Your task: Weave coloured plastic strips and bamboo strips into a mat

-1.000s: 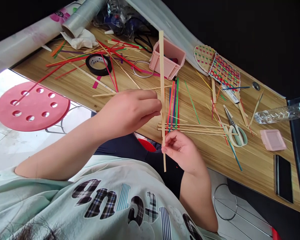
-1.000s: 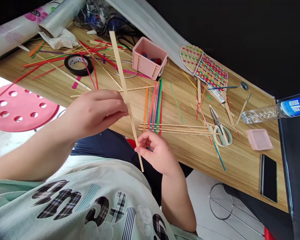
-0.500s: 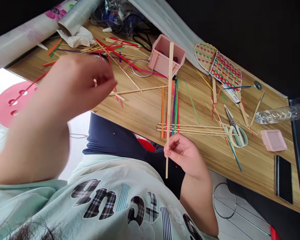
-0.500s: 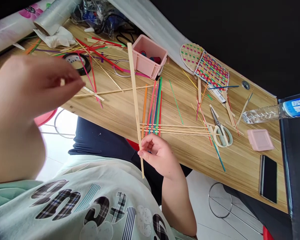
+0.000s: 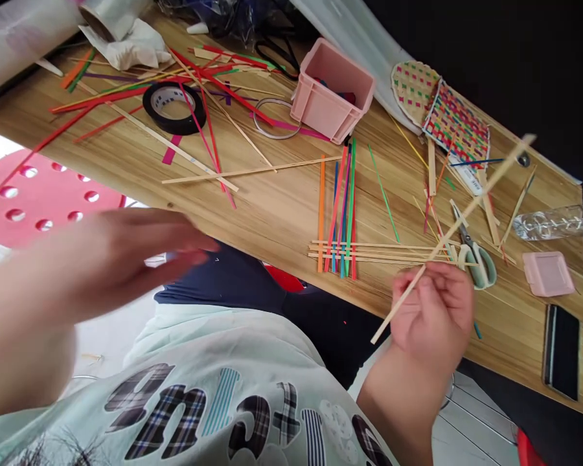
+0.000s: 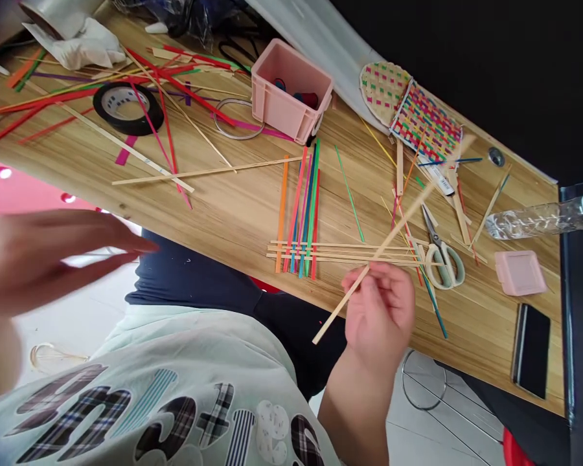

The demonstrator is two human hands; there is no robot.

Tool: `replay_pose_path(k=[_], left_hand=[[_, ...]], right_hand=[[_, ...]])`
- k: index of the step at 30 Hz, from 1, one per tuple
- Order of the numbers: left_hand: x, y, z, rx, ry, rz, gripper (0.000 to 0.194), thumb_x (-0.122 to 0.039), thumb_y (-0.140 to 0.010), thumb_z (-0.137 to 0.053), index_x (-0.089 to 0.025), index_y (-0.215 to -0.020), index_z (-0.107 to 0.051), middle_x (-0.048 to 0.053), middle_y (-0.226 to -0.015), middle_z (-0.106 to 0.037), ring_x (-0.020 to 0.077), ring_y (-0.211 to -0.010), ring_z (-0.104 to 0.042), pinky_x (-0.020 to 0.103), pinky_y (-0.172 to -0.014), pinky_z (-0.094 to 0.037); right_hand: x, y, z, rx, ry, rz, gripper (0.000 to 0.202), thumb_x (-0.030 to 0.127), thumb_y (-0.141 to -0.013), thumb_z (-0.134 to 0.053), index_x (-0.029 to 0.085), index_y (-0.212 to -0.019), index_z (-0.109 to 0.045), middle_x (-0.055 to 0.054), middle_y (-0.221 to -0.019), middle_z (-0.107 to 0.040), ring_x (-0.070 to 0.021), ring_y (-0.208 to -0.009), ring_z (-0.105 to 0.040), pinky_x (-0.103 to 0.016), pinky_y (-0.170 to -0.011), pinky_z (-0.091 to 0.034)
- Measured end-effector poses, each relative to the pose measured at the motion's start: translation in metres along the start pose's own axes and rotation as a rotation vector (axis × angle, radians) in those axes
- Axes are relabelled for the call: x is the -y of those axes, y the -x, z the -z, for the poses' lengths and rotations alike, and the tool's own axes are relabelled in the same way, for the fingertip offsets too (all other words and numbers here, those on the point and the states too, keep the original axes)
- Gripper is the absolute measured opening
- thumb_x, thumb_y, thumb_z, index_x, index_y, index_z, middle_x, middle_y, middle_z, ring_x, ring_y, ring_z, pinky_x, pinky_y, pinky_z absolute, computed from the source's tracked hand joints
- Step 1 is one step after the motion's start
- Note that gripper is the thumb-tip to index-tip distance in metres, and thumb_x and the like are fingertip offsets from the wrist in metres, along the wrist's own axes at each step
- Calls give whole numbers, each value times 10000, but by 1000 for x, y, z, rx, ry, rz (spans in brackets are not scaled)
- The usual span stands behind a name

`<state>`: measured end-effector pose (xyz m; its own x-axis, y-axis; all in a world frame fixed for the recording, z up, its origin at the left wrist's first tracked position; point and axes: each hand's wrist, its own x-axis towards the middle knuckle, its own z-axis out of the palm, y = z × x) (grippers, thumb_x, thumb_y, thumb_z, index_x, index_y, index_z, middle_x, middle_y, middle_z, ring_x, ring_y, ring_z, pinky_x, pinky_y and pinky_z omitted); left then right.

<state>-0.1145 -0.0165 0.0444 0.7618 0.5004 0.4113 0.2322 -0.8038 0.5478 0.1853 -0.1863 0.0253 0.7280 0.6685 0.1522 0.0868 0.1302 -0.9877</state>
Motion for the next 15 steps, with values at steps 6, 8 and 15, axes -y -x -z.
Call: replay_pose_path(k=[6, 8, 15], left_hand=[[-20, -34, -70, 165, -151, -287, 238, -210, -947, -544, -161, -1174, -592, 83, -1151, -690, 217, -1030, -616, 348, -822, -484], [-21, -40, -83, 167, -151, -288, 271, -226, -956, -534, -157, -1214, -579, 76, -1200, -677, 216, -1110, -591, 339, -862, -465], [-9, -43, -89, 285, -262, -295, 345, -274, -970, -513, -123, -1277, -556, 72, -1346, -607, 251, -1213, -542, 377, -923, -428]], right_hand=[[-1, 0, 4, -305, 430, 266, 168, 174, -757, -747, 202, -917, -704, -42, -864, -730, -214, -833, -715, -374, -758, -544], [-2, 1, 12, -299, 743, 376, 126, 181, -776, -729, 210, -899, -719, -42, -819, -717, -219, -782, -698, -384, -723, -532], [-15, -9, 30, -4, 1221, 822, 315, 71, -688, -760, 241, -950, -713, -67, -875, -588, -240, -858, -602, -391, -742, -468]])
